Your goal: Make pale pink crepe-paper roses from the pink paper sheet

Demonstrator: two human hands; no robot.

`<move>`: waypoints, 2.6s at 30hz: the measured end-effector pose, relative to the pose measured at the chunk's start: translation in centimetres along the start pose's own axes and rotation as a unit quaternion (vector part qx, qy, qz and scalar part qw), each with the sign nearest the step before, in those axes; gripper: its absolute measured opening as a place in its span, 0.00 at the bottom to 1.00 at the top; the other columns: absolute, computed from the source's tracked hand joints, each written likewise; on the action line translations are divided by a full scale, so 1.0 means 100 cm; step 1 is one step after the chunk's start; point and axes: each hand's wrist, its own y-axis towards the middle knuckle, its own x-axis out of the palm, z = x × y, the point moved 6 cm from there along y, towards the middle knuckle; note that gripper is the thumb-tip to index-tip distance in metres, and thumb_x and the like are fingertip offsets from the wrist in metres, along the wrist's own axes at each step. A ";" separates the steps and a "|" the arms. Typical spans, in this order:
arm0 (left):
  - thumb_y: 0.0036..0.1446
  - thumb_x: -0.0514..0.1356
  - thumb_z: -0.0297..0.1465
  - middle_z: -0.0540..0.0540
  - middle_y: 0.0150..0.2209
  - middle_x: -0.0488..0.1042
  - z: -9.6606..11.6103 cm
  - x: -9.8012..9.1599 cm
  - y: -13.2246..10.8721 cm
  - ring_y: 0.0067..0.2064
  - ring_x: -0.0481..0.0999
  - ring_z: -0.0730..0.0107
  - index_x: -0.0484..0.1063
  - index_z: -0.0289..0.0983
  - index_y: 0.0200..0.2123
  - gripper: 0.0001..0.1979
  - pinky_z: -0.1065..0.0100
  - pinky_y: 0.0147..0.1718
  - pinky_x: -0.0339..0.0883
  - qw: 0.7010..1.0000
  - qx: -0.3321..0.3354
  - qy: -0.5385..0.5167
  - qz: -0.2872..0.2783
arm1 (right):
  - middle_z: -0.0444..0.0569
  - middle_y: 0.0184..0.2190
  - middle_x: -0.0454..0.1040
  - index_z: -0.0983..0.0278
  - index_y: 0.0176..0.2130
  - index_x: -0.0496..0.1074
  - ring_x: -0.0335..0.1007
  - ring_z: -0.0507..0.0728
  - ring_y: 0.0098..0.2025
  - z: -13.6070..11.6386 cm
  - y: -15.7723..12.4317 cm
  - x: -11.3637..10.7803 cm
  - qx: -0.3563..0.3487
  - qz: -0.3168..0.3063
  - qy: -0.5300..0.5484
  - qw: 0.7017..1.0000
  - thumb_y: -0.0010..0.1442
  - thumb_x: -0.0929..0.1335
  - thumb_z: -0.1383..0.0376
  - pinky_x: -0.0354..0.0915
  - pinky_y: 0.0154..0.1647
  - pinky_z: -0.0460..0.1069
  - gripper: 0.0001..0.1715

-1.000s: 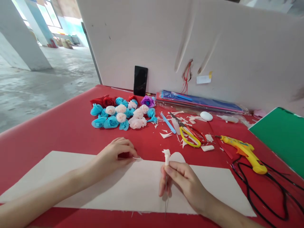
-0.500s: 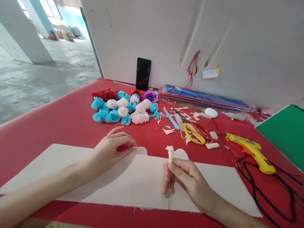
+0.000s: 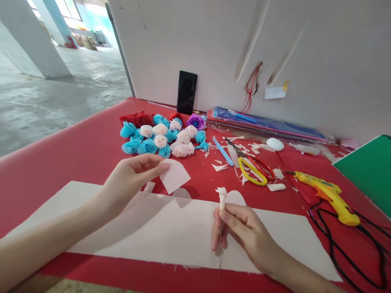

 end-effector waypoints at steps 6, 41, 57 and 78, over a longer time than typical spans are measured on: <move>0.49 0.70 0.36 0.60 0.14 0.64 -0.001 0.004 -0.003 0.17 0.58 0.81 0.77 0.38 0.22 0.10 0.79 0.16 0.51 1.000 -0.014 -0.024 -0.002 | 0.48 0.21 0.76 0.64 0.28 0.67 0.65 0.50 0.23 -0.002 0.000 -0.001 -0.010 0.002 -0.004 1.000 0.66 0.68 0.46 0.60 0.27 0.46 0.27; 0.59 0.67 0.33 0.53 0.39 0.85 0.086 0.071 -0.044 0.44 0.82 0.62 0.86 0.51 0.34 0.06 0.71 0.46 0.76 0.933 0.228 -0.069 -0.271 | 0.47 0.28 0.78 0.59 0.39 0.74 0.67 0.54 0.29 -0.089 -0.039 0.015 -0.535 0.207 -0.330 0.750 0.76 0.57 0.56 0.66 0.31 0.47 0.22; 0.66 0.63 0.33 0.52 0.45 0.80 0.080 0.074 -0.059 0.44 0.80 0.67 0.84 0.58 0.44 0.12 0.74 0.48 0.74 0.907 0.264 -0.028 -0.326 | 0.42 0.21 0.73 0.63 0.28 0.70 0.66 0.50 0.24 -0.098 -0.045 0.024 -0.480 0.197 -0.399 0.756 0.75 0.61 0.60 0.65 0.28 0.44 0.24; 0.59 0.62 0.26 0.52 0.30 0.77 0.075 0.073 -0.051 0.32 0.76 0.72 0.83 0.44 0.25 0.13 0.78 0.33 0.72 0.921 0.245 0.021 -0.301 | 0.44 0.25 0.78 0.63 0.28 0.74 0.75 0.52 0.30 -0.085 -0.032 0.019 -0.305 0.122 -0.323 0.888 0.75 0.61 0.53 0.66 0.32 0.46 0.29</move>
